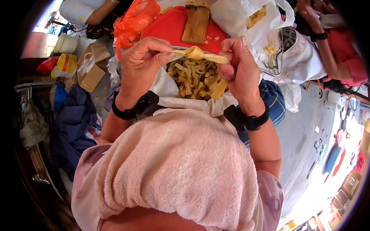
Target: The person knots strips of yellow material by hand, taking each strip and tying it into a small bundle before placing it into a large bag.
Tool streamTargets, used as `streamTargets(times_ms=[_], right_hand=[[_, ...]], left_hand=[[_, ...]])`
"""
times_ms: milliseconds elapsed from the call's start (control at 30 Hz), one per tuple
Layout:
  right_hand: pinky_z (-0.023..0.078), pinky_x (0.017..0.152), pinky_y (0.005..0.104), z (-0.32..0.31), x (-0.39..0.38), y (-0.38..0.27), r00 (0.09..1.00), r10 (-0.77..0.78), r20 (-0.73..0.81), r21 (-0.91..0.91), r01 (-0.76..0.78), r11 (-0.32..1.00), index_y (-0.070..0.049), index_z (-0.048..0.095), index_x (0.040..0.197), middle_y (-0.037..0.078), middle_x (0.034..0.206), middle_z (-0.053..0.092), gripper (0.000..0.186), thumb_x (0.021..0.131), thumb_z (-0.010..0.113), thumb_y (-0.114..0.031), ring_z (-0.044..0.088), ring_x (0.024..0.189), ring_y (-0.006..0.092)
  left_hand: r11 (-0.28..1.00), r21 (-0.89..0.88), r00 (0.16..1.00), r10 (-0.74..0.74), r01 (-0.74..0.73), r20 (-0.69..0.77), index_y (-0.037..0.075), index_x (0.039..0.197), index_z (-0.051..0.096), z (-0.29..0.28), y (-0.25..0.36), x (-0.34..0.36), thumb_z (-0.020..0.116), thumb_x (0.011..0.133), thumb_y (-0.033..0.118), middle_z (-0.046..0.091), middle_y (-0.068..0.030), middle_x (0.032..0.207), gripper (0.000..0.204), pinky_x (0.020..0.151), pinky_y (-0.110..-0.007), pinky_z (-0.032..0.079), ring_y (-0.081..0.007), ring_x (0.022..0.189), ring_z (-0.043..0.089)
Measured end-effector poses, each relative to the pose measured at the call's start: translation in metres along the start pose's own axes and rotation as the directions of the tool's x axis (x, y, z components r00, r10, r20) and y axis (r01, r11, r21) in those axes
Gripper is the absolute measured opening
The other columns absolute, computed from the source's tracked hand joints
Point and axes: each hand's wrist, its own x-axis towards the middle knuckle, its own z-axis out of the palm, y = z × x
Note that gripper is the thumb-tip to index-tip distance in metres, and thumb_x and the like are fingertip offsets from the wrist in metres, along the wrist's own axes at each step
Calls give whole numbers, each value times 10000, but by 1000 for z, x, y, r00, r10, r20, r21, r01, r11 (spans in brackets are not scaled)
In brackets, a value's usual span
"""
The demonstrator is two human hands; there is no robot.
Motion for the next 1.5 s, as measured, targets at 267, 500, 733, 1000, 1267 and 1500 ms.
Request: streamTargets(times_ms=[267,500,733,1000,1267,1500], right_hand=[[305,487,181,26,2,19,994,-6,113,-317,42,947,-83,455,886,-40,706,458,89,901,543,-75,397,564,38],[299,497,169,18,3,34,972,162,170,-304,-105,947,-74,450,896,-49,718,455,79,902,523,-42,372,574,11],[284,514,158,45,2,33,982,-67,175,-390,132,911,-62,446,959,-64,739,446,90,906,515,-40,340,591,-7],[319,490,173,9,55,13,974,-227,-2,-569,186,801,-23,536,801,-57,608,484,126,868,604,-105,404,547,7],[329,467,179,-1,85,17,957,-288,-45,-555,216,804,-22,545,769,-41,592,507,155,871,599,-125,410,514,18],[400,459,259,-25,114,39,941,-336,-27,-740,207,640,-7,558,784,18,576,545,169,857,596,-154,486,467,88]], left_hand=[[685,681,966,205,-258,160,35,1049,550,13,6,1,672,707,30,581,-123,961,362,743,-350,457,-272,865,570],[661,700,929,-13,-270,371,49,856,513,6,-12,-9,583,757,87,498,-111,849,127,674,-393,431,-302,779,534],[485,673,829,280,-558,485,70,795,521,-24,-50,23,586,721,90,504,-89,779,101,597,-343,435,-255,669,535],[864,-302,890,-293,403,348,55,1080,475,-15,-54,48,449,963,186,409,51,752,178,548,-190,368,-39,586,373],[973,153,965,-198,173,171,89,1026,514,-13,-78,73,490,937,162,427,66,732,118,499,-167,308,-9,571,346],[932,239,956,-291,274,38,64,966,541,-12,-112,83,541,863,108,453,54,718,112,550,-198,344,-40,616,409]])
